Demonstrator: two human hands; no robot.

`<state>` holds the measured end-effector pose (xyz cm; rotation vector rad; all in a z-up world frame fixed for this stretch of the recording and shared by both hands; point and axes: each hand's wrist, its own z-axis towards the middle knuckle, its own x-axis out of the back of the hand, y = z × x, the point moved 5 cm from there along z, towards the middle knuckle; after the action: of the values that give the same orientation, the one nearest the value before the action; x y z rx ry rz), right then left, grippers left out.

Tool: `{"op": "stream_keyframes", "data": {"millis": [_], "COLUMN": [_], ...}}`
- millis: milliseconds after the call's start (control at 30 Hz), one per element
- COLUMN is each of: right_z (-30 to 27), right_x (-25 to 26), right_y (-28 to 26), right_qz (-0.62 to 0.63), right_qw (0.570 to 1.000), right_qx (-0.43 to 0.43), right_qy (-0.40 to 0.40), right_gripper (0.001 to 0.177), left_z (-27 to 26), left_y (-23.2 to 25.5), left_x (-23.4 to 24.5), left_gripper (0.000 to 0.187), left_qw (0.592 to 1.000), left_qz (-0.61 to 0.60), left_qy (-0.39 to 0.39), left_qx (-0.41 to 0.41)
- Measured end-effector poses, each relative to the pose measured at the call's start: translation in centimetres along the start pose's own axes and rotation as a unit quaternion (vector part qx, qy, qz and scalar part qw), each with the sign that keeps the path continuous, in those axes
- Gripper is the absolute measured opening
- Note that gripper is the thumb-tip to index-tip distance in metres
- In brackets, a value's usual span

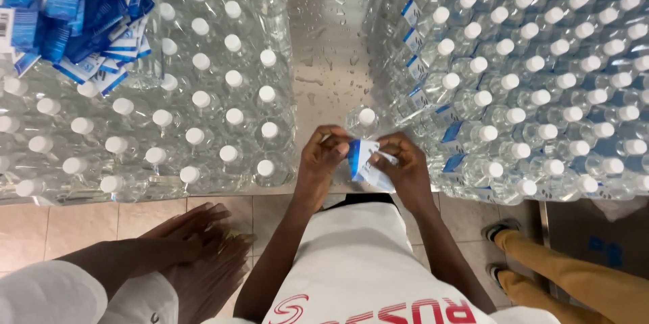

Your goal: A person is manually applying blue adhesive seals or labels to the caps of plastic water bottles arranged in crates.

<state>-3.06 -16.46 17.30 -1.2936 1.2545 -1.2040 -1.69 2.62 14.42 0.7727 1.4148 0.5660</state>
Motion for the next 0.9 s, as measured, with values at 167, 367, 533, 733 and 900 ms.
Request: {"op": "stream_keyframes", "data": {"millis": [167,367,533,733,900], "right_z": [-0.2,-0.5,0.1,0.6,0.0], "right_x": [-1.5,-2.5,-1.5,-0.7,0.6], "right_y": [-1.6,-1.7,-0.4,1.6,1.8], "right_qz": [0.054,0.17,0.13,0.146,0.191], "right_qw": [0.995,0.972,0.974,0.962,0.955], "right_qx": [0.037,0.034,0.013,-0.02,-0.009], "right_qy": [-0.074,-0.16,-0.185,-0.231,-0.225], "right_gripper": [0.018,0.023,0.021,0.02,0.046], "left_z": [-1.1,-0.9,-0.2,0.7,1.1], "left_y": [0.8,0.5,1.3,0.4,-3.1], "left_x": [-0.6,-0.1,0.1,-0.7,1.4], "left_gripper": [0.022,0.027,0.04,0.05,0.05], "left_qw": [0.998,0.988,0.983,0.956,0.963], "left_qz": [0.069,0.14,0.167,0.26,0.196], "left_qy": [0.01,-0.065,-0.069,-0.109,-0.15], "left_qx": [-0.005,0.004,0.041,0.081,0.112]}}
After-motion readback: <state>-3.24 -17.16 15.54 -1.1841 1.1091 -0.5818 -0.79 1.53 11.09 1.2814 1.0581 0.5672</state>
